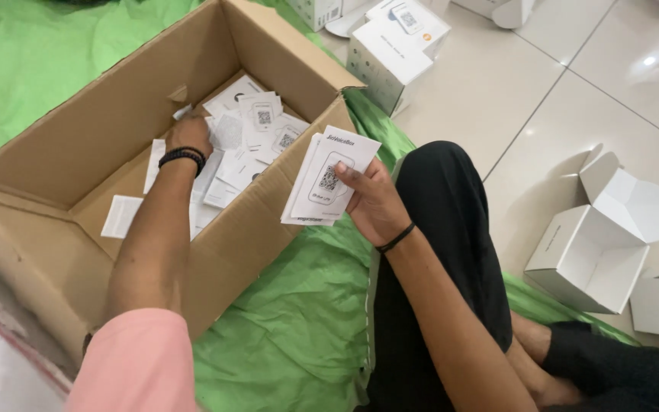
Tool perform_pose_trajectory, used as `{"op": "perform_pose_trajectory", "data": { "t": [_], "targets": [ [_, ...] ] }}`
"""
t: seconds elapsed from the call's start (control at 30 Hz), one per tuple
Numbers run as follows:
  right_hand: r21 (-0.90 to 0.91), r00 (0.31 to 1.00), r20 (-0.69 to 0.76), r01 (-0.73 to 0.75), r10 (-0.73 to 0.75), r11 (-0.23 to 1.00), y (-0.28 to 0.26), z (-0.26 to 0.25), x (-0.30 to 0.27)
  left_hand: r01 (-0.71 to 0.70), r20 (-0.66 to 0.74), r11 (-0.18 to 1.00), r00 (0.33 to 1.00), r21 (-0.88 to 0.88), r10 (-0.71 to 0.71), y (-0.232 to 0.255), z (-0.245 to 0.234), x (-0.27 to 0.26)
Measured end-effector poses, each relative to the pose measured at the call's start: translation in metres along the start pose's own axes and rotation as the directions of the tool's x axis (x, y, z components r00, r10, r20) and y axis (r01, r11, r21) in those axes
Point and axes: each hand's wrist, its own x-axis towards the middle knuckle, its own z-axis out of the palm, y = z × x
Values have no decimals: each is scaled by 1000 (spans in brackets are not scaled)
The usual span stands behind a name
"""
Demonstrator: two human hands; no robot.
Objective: The person assembles boxes and places instructional cards and components inside for product packaging.
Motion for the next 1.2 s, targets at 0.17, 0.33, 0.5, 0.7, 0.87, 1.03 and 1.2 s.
{"op": "perform_pose_trajectory", "data": {
  "t": [0.17, 0.33, 0.5, 0.7, 0.87, 1.03, 1.2],
  "targets": [
    [29, 1000, -15, 7, -7, 1000, -16, 5, -37, 54, -110, 991, 992, -126, -68, 25, -51, -41],
    [22, 991, -100, 88, -85, 996, -65, -7, -76, -86, -393, 921, 916, -380, -77, 98, -127, -53],
    [-148, 890, -261, 346, -374, 926, -135, -36, -119, -223, -242, -95, 898, -970, 368, 266, -212, -111],
    [-228, 669, -438, 564, -601, 794, -177, -105, -185, 95, -128, -348, 816, -933, 564, 470, -170, -234],
    [-295, 504, -550, 629, -666, 720, -172, -152, -232, 449, 126, -488, 819, -749, 560, 595, -94, -299],
    [-362, 410, -610, 617, -678, 699, -172, -206, -278, 567, 293, -438, 784, -697, 547, 643, -62, -342],
    [-414, 365, -718, 461, -593, 785, -174, -259, -303, 339, 181, -204, 819, -918, 545, 647, -63, -348]
  ]
}}
